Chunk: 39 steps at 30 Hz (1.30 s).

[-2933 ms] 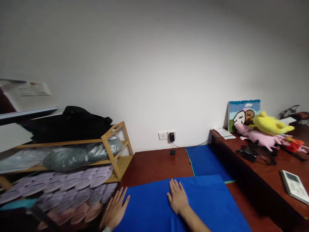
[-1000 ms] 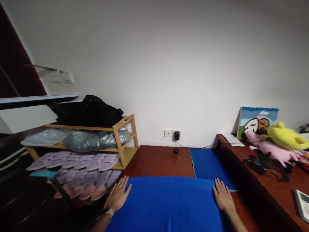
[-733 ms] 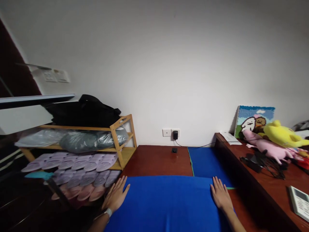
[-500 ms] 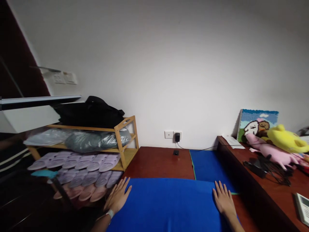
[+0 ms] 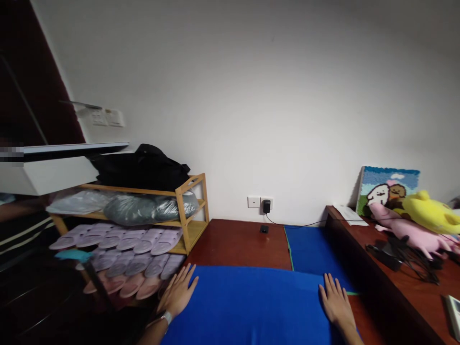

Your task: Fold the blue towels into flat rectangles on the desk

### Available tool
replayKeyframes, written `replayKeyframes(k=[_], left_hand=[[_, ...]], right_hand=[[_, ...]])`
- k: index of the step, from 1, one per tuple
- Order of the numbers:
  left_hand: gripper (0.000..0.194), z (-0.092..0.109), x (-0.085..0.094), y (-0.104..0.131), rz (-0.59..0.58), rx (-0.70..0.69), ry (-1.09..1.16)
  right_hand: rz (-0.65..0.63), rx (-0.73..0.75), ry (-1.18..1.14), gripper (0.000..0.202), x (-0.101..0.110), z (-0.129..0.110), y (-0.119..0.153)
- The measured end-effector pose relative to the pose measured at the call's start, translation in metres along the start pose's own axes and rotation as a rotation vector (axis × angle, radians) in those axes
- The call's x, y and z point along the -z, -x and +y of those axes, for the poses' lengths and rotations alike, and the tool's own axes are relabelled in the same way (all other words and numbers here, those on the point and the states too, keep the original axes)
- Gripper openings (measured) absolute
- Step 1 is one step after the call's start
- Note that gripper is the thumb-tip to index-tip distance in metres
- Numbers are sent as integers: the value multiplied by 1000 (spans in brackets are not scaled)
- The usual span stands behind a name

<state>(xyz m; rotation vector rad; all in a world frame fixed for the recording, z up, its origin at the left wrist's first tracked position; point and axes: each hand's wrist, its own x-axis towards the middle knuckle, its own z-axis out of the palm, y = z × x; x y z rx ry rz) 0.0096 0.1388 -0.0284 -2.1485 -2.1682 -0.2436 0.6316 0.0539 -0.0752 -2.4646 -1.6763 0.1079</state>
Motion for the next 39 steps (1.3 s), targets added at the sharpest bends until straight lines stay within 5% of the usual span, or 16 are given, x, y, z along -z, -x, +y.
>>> replayKeyframes(k=[25,39], left_hand=[[65,-1,-4,-1,37,7,51],[65,6,12,6,-14,13,38]], right_hand=[[20,20,14,84,-11,7,-5],[-41,-5,32,85,-7,8,-7]])
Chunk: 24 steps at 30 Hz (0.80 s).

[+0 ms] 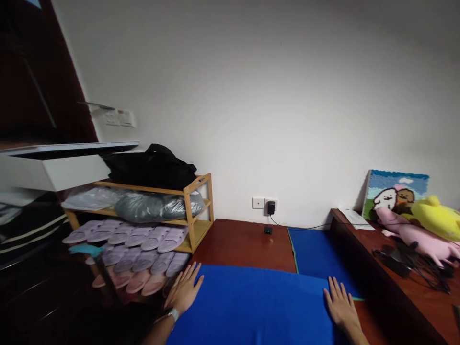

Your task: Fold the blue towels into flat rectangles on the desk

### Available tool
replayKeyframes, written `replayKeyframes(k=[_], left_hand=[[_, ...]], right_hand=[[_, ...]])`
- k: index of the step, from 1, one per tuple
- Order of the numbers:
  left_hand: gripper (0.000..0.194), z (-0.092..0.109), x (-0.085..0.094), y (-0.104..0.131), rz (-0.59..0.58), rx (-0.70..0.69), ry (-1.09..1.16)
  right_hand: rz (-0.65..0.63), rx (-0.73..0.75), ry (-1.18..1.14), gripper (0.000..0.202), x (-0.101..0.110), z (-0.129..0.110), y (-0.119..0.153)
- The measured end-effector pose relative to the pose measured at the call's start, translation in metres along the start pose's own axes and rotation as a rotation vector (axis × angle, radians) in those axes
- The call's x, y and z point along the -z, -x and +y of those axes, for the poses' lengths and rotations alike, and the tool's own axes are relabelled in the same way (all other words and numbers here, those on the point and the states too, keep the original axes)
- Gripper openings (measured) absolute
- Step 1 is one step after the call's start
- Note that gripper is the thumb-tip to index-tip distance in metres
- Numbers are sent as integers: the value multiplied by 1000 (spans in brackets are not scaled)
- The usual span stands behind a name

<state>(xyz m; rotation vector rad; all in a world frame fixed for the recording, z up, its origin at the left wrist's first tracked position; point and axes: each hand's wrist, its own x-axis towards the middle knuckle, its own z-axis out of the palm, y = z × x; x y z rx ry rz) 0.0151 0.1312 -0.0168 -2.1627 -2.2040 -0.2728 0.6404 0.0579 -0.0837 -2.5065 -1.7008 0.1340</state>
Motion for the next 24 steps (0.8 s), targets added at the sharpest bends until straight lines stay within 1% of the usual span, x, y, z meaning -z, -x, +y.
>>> replayKeyframes(k=[2,4,6,7,8,9,10,12,14,15,17,18,19,21,22,24], left_hand=[[65,2,3,2,-3,1,5],[64,3,6,4,-1,2,4],[64,4,8,7,6,3,6],[64,4,9,8,9,2,9],[63,4,10,8,10,1,11],[63,5,11,9,10,0,14],[63,5,12,10,10,-1,15],[63,5,13,11,12,-4,20],[63,5,13,12,16,-4,22],[63,5,13,12,19,-4,21],[62,4,11,11,23,-1,17],[62,4,9,10,24,1,16],[62,3,8,10,25,1,16],[62,2,6,9,22,1,16],[63,1,5,8,20,-1,15],[63,0,4,7,20,-6,9]], right_hand=[[-30,2,-5,83,4,2,-1],[-39,-19,-3,81,9,0,-1],[0,-39,20,80,15,-15,1],[34,-29,37,79,18,-29,4],[65,2,49,79,22,-48,8],[87,58,52,79,25,-72,14],[99,129,42,78,30,-101,21],[77,303,-20,76,39,-167,40],[30,456,-99,75,47,-234,60],[3,509,-137,74,51,-265,69],[-54,596,-196,72,56,-313,83],[-84,617,-209,71,57,-330,88],[-114,626,-211,71,56,-341,91],[-158,611,-195,71,52,-348,92],[-170,596,-184,72,49,-345,92],[-165,563,-166,74,42,-328,88]])
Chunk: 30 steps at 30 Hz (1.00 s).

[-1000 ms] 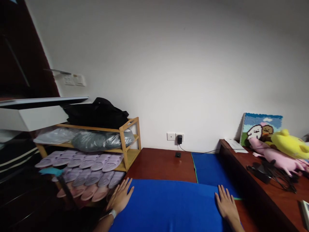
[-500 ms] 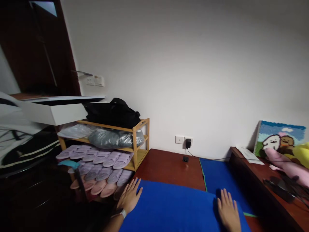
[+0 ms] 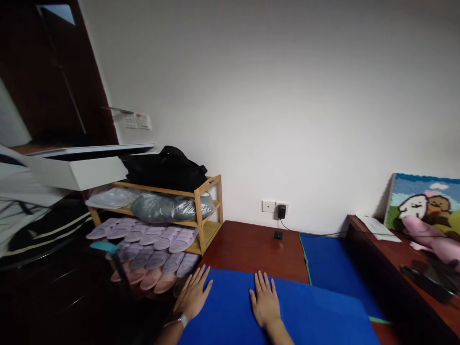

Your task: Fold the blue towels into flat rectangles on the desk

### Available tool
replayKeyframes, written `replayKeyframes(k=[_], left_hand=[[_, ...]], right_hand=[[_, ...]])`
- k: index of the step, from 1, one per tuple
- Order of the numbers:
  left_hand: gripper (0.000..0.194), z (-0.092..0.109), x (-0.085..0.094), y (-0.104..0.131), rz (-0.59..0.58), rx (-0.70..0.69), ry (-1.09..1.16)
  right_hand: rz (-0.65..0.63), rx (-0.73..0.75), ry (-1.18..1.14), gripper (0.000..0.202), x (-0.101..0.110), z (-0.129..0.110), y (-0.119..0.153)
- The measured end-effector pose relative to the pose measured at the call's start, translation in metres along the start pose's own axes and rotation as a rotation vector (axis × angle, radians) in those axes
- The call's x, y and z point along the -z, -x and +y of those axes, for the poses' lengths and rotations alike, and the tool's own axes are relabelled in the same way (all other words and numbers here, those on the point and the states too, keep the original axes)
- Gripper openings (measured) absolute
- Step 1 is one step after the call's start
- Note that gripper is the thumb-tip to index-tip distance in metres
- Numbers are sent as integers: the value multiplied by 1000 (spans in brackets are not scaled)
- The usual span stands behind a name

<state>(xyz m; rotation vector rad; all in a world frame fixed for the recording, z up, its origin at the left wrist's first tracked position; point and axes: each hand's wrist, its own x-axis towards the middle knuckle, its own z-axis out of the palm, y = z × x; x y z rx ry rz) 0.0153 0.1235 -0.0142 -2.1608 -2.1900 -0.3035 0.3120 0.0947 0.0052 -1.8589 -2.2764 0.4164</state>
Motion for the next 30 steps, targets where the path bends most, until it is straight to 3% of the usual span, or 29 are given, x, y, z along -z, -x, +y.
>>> replayKeyframes(k=[3,10,13,16,27,30], left_hand=[[63,-1,-2,-1,3,-9,-13],[63,-6,-14,-6,47,-17,0],[63,-7,-15,-8,40,-22,-7],[64,-6,-12,-8,14,-16,-23],[64,0,-2,-3,-5,-4,-20],[63,2,1,1,7,-3,-1]], right_hand=[[39,-82,45,76,-1,52,18],[120,-444,179,79,11,256,83],[174,-536,186,82,11,312,100],[214,-528,182,82,7,326,102],[155,-565,190,81,14,321,101],[172,-593,240,80,21,299,91]])
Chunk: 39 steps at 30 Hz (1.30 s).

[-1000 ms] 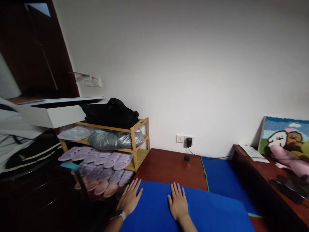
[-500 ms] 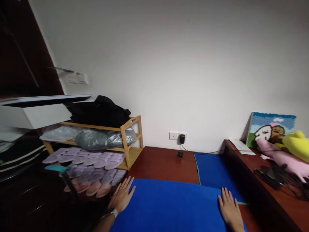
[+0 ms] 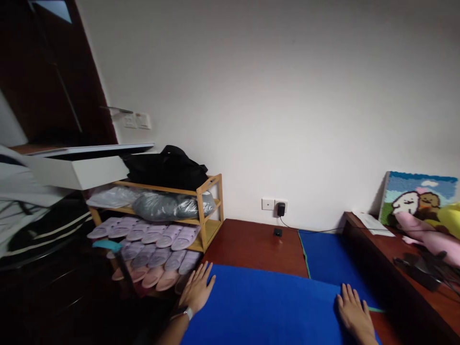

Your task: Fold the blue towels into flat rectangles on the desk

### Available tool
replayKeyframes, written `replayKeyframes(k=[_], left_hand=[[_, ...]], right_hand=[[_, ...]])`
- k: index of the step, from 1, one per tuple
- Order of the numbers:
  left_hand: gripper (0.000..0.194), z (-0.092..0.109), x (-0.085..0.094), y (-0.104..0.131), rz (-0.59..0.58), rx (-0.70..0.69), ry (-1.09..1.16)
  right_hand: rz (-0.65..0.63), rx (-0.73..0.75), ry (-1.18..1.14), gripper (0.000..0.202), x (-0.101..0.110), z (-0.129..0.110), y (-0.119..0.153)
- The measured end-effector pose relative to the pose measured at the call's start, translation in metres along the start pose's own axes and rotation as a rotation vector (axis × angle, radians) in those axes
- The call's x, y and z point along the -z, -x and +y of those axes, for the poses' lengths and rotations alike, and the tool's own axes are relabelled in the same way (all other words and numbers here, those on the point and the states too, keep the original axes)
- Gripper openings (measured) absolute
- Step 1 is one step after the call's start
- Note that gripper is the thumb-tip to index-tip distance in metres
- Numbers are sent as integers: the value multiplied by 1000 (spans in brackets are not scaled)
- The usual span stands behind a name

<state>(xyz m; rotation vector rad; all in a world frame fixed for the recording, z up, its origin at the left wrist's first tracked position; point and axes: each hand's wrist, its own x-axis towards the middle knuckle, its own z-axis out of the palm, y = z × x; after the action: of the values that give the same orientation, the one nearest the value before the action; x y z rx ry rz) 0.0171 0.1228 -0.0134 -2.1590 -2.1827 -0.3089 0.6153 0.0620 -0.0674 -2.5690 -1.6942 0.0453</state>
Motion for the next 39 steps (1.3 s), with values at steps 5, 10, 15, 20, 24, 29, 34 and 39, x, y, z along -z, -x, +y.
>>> replayKeyframes(k=[5,10,15,20,24,29,34,39], left_hand=[[64,2,4,2,-11,1,22],[64,2,3,2,-18,3,-5],[64,-3,-6,-2,4,-4,0],[63,-5,-13,-5,48,-12,13],[63,-4,-9,-3,17,-2,5],[62,-2,-2,-1,-5,-14,3],[62,-2,-7,-5,15,-14,-14],[64,-3,-12,-10,-7,-18,-38]], right_hand=[[69,285,-68,74,44,-137,40],[-75,678,-285,70,72,-299,104],[-195,712,-303,73,65,-319,115],[-121,484,-210,73,45,-199,72],[-64,249,-100,76,15,-55,32],[21,101,-23,80,-29,44,-1],[-44,64,21,80,-5,33,6],[-37,16,63,75,30,-10,22]])
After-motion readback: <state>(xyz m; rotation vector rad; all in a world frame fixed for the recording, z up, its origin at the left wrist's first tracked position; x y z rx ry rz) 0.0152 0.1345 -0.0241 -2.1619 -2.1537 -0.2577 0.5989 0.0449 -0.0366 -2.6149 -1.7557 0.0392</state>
